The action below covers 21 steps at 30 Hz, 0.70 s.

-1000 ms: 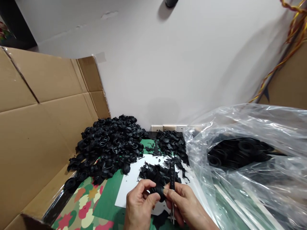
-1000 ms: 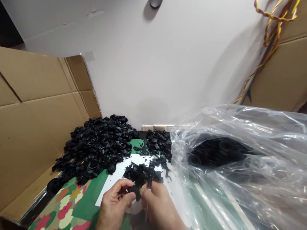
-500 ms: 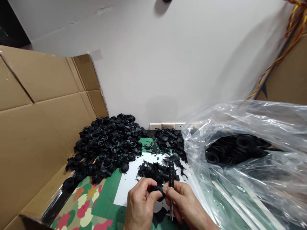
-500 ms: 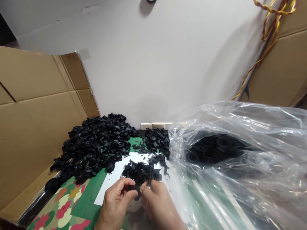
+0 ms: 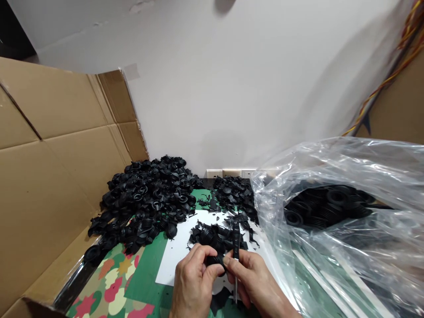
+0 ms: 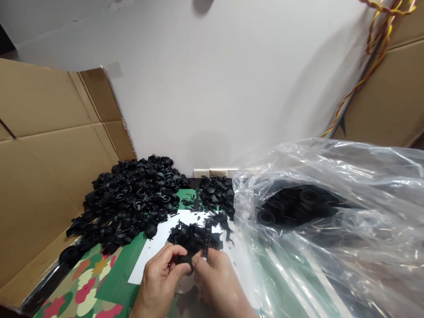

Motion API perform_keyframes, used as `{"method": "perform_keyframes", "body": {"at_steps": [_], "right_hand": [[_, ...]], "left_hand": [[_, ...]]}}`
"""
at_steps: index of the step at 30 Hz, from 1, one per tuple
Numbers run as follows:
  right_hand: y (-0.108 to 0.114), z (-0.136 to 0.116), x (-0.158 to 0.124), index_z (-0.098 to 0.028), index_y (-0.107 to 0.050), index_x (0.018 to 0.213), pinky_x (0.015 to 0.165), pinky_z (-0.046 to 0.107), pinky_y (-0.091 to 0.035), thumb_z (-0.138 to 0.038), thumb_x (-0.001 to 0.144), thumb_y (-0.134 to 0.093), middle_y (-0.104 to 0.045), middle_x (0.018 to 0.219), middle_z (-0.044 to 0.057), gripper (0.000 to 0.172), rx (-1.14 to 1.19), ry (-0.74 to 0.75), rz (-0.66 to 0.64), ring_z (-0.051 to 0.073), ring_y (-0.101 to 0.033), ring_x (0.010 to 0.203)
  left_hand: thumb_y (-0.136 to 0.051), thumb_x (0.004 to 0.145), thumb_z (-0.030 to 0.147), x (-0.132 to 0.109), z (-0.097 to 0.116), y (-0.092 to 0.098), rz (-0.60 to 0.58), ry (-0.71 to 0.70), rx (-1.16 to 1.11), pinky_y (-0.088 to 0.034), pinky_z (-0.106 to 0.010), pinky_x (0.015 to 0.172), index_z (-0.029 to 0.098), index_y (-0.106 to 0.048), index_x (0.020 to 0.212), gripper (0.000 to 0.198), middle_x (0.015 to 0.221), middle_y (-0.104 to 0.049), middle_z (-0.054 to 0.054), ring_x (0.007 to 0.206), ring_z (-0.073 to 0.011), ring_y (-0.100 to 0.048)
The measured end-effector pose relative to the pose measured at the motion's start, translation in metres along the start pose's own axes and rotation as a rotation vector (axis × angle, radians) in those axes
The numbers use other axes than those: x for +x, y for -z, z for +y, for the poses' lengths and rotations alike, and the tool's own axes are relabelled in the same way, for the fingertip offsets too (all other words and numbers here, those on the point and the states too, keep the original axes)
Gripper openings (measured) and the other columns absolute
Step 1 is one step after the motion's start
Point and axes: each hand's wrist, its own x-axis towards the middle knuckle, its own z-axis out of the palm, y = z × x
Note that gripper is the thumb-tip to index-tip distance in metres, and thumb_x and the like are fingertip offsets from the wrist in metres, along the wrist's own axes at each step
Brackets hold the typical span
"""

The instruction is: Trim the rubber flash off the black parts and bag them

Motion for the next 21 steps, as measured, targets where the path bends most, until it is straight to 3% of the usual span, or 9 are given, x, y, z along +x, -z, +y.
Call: {"method": "perform_keyframes", "body": {"at_steps": [7, 13, 18, 21], "right_hand": [[-0.0011, 0.0021, 0.0, -0.017, -0.052, 0.062, 0.035, 0.02, -0.02, -0.045, 0.074, -0.053, -0.046, 0.048, -0.007, 0.03, -0.035, 0.018, 0.046, 0.005, -0.033, 0.031], [0.0037, 0.0003, 0.0014, -0.016, -0.061, 0.074, 0.04, 0.022, -0.026, -0.047, 0.071, -0.061, -0.046, 0.052, -0.005, 0.031, -0.05, 0.137, 0.18, 0.009, -0.036, 0.043], [0.0074, -0.0053, 0.0027, -0.016, -0.06, 0.066, 0.046, 0.023, -0.03, -0.045, 0.072, -0.059, -0.049, 0.056, -0.002, 0.029, -0.232, 0.138, 0.118, 0.012, -0.041, 0.053], [0.0059, -0.0076, 0.0007, -0.016, -0.059, 0.066, 0.046, 0.023, -0.029, -0.049, 0.071, -0.06, -0.047, 0.055, -0.003, 0.033, -0.223, 0.131, 0.1, 0.012, -0.04, 0.052]], "left_hand": [[-0.058, 0.073, 0.011, 0.0029, 0.0003, 0.0002, 0.018, -0.033, -0.044, -0.041, -0.023, 0.053, 0.021, -0.064, 0.078, 0.014, 0.069, -0.059, 0.0, 0.058, -0.0159, -0.055], [-0.057, 0.073, 0.009, 0.0038, -0.0002, 0.0022, 0.018, -0.046, -0.033, -0.04, -0.023, 0.053, 0.021, -0.065, 0.075, 0.014, 0.068, -0.059, -0.001, 0.057, -0.0154, -0.054], [-0.058, 0.073, 0.01, 0.0037, -0.0021, 0.0027, 0.008, -0.026, -0.059, -0.041, -0.022, 0.054, 0.021, -0.065, 0.079, 0.014, 0.071, -0.06, -0.001, 0.058, -0.0149, -0.054], [-0.059, 0.074, 0.013, 0.0034, -0.0022, 0.0038, 0.001, -0.01, -0.108, -0.042, -0.023, 0.056, 0.021, -0.065, 0.081, 0.013, 0.074, -0.061, -0.001, 0.06, -0.0156, -0.054]]}}
